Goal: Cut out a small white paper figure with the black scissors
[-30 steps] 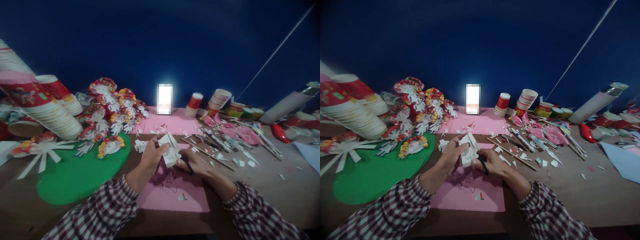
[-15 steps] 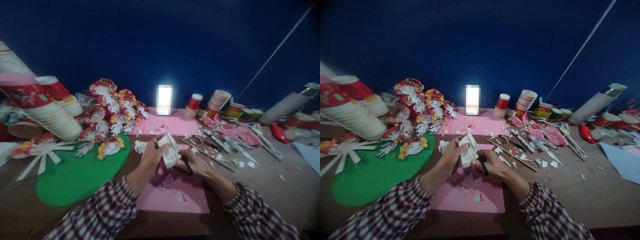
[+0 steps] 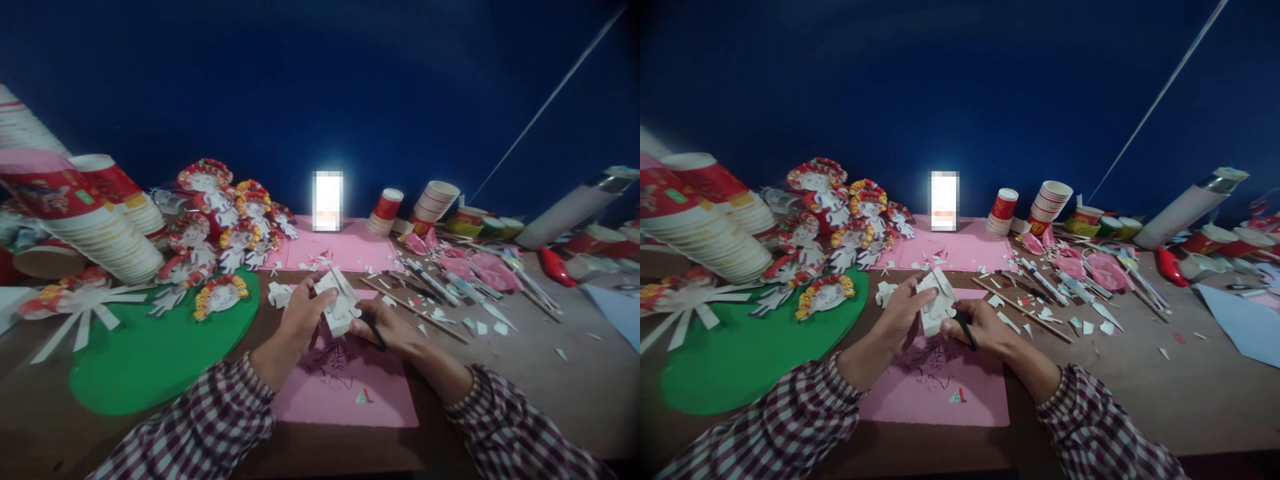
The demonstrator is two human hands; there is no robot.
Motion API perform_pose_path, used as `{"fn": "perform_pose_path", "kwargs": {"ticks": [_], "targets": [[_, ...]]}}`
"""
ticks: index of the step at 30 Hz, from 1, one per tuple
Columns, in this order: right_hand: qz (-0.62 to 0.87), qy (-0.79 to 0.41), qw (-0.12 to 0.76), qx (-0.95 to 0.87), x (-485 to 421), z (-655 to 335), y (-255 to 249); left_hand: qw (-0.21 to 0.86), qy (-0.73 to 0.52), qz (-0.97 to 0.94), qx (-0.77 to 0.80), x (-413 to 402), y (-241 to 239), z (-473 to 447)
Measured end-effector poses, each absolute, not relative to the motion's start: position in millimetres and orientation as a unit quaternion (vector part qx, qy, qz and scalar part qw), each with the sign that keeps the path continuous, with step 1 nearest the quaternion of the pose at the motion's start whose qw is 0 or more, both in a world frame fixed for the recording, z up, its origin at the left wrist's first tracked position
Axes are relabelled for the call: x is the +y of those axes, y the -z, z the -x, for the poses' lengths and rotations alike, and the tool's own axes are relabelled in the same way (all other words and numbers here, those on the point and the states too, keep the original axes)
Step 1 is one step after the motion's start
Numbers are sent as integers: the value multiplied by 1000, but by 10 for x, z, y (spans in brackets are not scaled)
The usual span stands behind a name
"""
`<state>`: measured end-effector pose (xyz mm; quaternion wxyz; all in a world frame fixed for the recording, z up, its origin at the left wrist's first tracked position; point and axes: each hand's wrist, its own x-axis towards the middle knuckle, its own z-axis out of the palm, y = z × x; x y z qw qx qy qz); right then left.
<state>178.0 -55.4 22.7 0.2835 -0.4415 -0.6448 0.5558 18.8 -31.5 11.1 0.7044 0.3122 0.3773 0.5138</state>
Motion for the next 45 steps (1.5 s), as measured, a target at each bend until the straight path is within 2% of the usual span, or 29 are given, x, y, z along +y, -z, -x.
{"fn": "perform_pose_path", "kwargs": {"ticks": [9,15,28,38,45], "targets": [[371,-577,281,-671,-525,-1820,-229,724,-511,-302,351,-309,-116,-170],[367,-599,249,-667,-532,-1818,-284,727,-521,-287,342,-301,-170,-163],[387,-556,269,-684,-524,-1804,-221,698,-538,-301,366,-318,-165,-166],[342,-612,299,-648,-507,-1758,-206,706,-537,-280,367,-366,-174,-208],[367,-606,302,-638,-531,-1752,-186,692,-517,-298,406,-381,-188,-216]]}}
